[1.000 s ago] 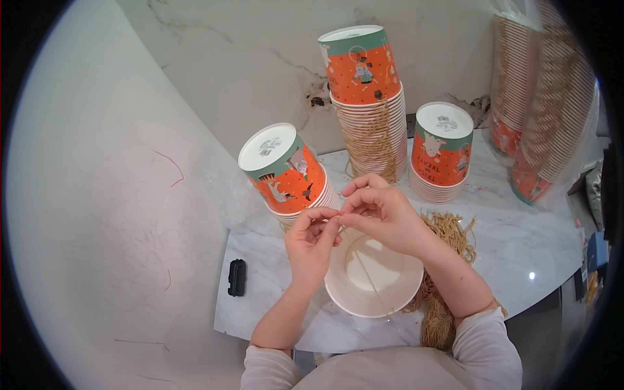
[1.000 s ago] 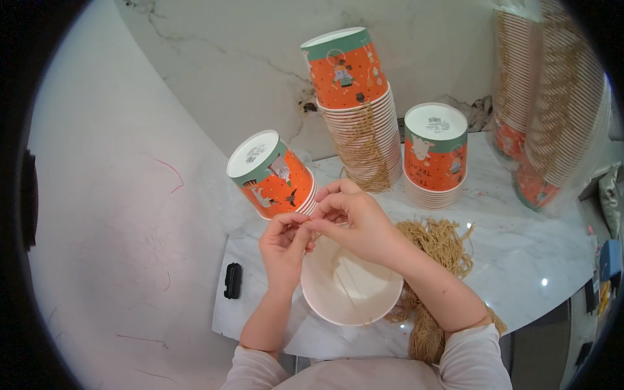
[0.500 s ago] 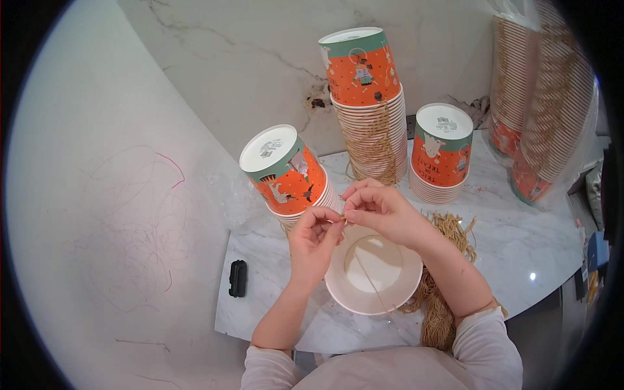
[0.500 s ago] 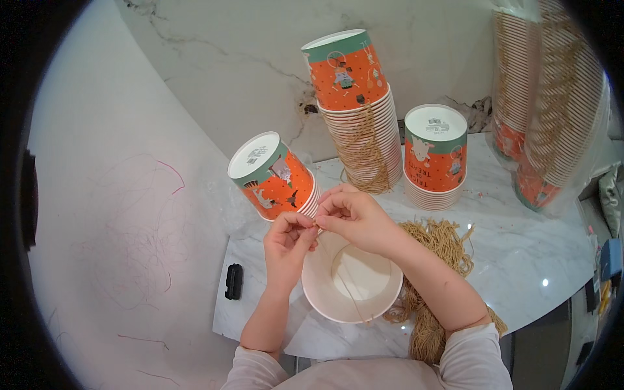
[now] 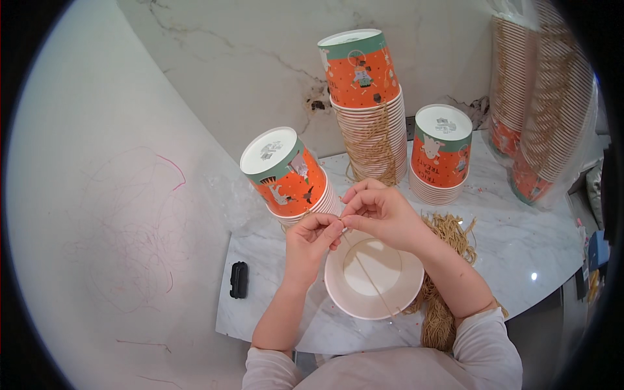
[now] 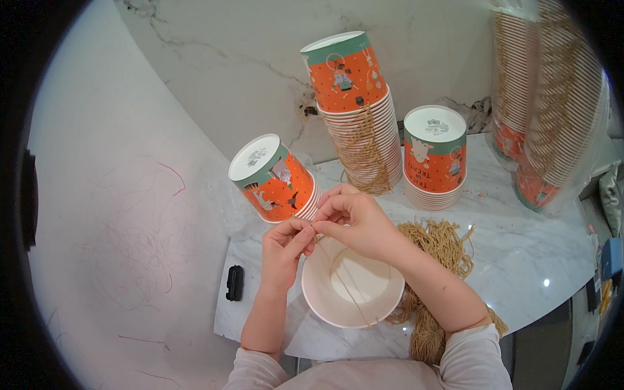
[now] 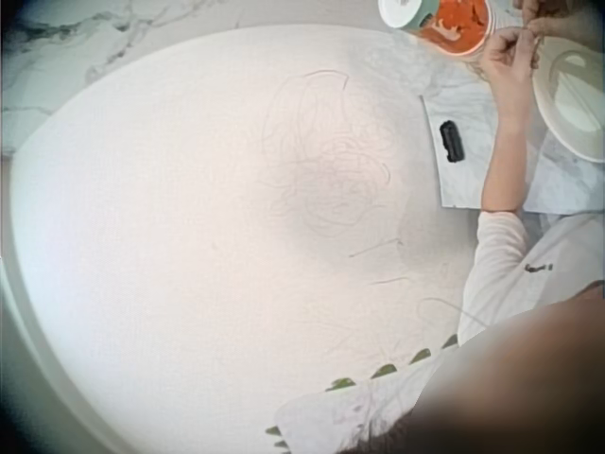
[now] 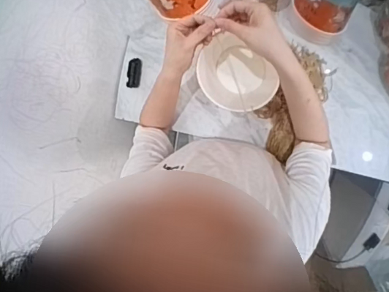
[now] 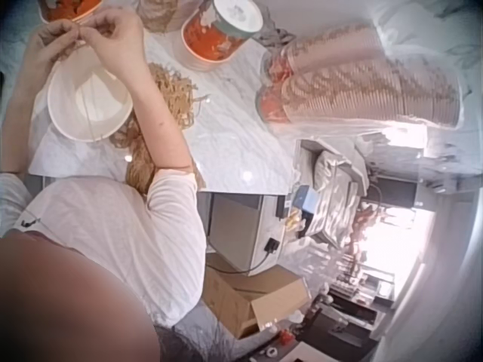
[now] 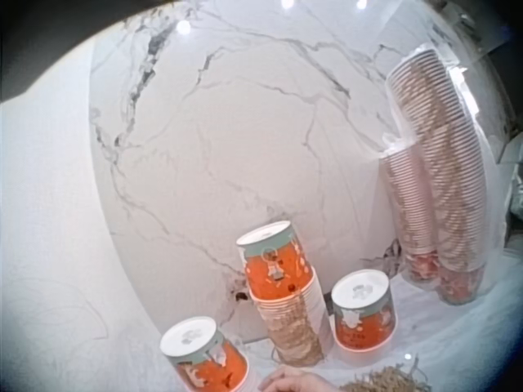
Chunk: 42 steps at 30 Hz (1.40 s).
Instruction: Attaching rope handles to decorative paper buckets.
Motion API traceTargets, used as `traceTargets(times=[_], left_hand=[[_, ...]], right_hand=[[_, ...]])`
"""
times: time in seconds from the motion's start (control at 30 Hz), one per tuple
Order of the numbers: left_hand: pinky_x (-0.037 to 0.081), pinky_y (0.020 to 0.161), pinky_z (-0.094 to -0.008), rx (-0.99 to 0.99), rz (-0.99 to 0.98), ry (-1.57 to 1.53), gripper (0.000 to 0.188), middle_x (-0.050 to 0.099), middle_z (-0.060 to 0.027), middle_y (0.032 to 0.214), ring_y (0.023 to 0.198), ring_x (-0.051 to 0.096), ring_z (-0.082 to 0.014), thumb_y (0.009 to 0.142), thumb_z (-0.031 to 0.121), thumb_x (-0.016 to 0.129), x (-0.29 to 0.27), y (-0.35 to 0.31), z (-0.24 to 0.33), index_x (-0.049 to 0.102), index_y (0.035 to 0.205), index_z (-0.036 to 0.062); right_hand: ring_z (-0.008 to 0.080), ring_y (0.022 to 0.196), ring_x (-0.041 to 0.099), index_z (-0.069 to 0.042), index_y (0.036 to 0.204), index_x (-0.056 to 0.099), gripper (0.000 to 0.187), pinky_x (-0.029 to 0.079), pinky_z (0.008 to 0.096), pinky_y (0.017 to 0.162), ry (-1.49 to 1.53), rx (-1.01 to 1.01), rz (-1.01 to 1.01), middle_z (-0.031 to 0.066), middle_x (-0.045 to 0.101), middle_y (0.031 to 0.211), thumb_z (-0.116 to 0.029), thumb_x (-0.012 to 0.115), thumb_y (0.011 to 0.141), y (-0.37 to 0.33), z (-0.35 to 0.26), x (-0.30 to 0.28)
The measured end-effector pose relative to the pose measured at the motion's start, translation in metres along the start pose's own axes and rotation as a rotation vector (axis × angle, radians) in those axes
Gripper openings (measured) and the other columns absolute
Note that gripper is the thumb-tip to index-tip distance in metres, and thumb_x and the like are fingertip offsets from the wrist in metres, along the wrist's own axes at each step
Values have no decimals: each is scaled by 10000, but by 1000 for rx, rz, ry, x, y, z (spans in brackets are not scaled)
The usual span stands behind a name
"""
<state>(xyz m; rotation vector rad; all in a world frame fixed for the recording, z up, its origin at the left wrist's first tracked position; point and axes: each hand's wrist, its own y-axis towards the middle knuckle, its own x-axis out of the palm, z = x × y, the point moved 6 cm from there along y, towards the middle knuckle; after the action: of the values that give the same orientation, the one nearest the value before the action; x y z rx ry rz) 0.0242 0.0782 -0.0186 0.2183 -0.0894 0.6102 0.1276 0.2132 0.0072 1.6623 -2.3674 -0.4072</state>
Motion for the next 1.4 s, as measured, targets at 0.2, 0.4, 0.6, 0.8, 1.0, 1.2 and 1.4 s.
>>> traceTargets(times=[0.2,0.4,0.6,0.8,1.0,1.2,1.4], left_hand=[[481,657,-223,-59,-23,-140,78,708,-42,902,729,610,-76,964,87,703,-2,2,-3,691,995,17],[478,661,-237,-40,-20,-117,41,694,-57,917,721,600,-79,955,52,678,-2,0,4,658,936,21],[485,666,-234,6,-41,-35,33,676,-54,919,732,596,-76,940,7,663,-1,-4,11,639,918,6],[499,689,-220,62,-48,36,25,681,-41,914,763,606,-64,923,-34,668,0,-9,19,656,923,-11],[500,699,-217,53,-46,58,7,693,-37,913,780,608,-60,930,-16,673,0,-9,18,668,932,-13],[488,716,-223,1,-48,-9,61,683,-44,911,750,581,-68,956,70,664,-1,-6,16,648,920,24],[498,712,-252,-112,-89,-209,113,649,-41,900,729,590,-103,968,141,637,1,-7,17,592,895,68]], right_hand=[[142,1070,646,22,985,739,97,570,276,928,-87,-14,-64,80,528,1246,16,739,888,0,-5,-1],[198,993,657,3,976,736,102,548,312,873,-472,-180,1,101,571,1162,1,727,875,-5,-25,-6],[216,948,641,18,927,669,55,535,327,827,-454,-176,-12,105,568,1126,-11,703,894,-9,-28,-2],[313,986,634,-1,937,648,105,524,406,853,-539,-218,-12,131,566,1098,-66,713,887,-11,-30,-2],[294,1060,622,-15,960,669,77,511,381,906,-642,-240,8,121,562,1143,-46,703,898,-12,-34,-2],[265,1033,652,-7,1002,674,119,521,367,904,-480,-220,-104,122,635,1109,-69,711,907,-9,-33,-7],[286,936,698,0,1150,655,316,549,388,841,-405,-100,-261,147,709,1028,-149,748,887,-13,-23,3]])
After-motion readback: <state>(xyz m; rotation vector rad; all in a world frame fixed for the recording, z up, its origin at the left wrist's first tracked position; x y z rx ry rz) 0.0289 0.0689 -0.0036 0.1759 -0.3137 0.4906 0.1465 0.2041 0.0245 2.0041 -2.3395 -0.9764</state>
